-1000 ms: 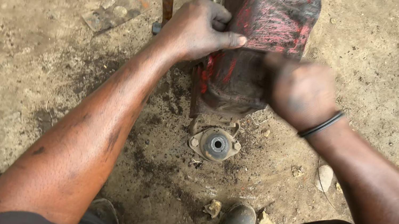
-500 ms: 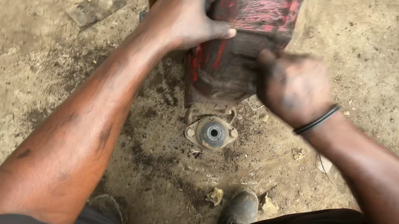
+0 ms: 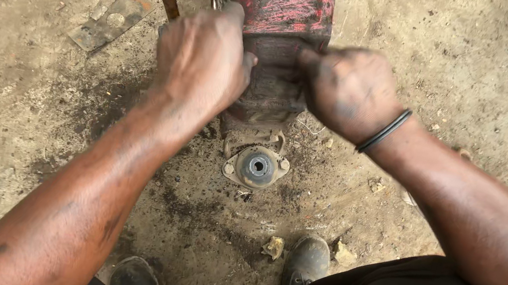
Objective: The person cleans a red engine block using a metal scraper and a blue cloth. They scrape the exterior surfaces to remove grime and then wipe the block with the cloth to remove debris.
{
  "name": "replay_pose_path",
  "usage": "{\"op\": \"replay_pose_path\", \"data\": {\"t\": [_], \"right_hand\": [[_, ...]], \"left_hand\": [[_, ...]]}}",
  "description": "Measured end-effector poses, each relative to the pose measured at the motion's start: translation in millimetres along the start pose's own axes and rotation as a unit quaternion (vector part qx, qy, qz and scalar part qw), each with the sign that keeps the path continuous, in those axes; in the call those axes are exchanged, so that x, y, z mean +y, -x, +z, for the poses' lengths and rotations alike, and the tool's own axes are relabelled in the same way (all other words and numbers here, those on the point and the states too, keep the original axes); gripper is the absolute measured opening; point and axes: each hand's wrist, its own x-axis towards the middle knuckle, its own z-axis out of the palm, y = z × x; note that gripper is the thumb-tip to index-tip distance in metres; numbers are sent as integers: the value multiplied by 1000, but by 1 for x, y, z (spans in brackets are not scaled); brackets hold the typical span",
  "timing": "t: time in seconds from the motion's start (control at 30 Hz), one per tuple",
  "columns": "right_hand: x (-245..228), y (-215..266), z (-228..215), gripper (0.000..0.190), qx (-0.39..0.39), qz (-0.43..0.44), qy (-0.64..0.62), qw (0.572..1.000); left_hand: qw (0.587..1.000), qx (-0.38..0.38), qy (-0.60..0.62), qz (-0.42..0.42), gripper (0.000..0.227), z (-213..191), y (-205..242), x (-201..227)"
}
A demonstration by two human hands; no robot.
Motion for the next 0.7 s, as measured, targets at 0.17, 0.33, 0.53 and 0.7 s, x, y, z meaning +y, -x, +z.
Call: {"op": "replay_pose_path", "data": {"t": [0.17,0.33,0.53,0.7], "right_hand": [[6,-2,1,18,75,8,-20,997],[11,-5,-3,20,108,22,-9,994],[-1,-17,-19,21,109,-29,6,994],[4,-16,-28,26,142,15,-253,957]], "left_hand": [[994,87,43,54,17,17,18,-1],[993,71,65,72,20,39,27,7],[981,85,115,132,11,46,18,12],[972,62,212,82,7,46,14,8]]}}
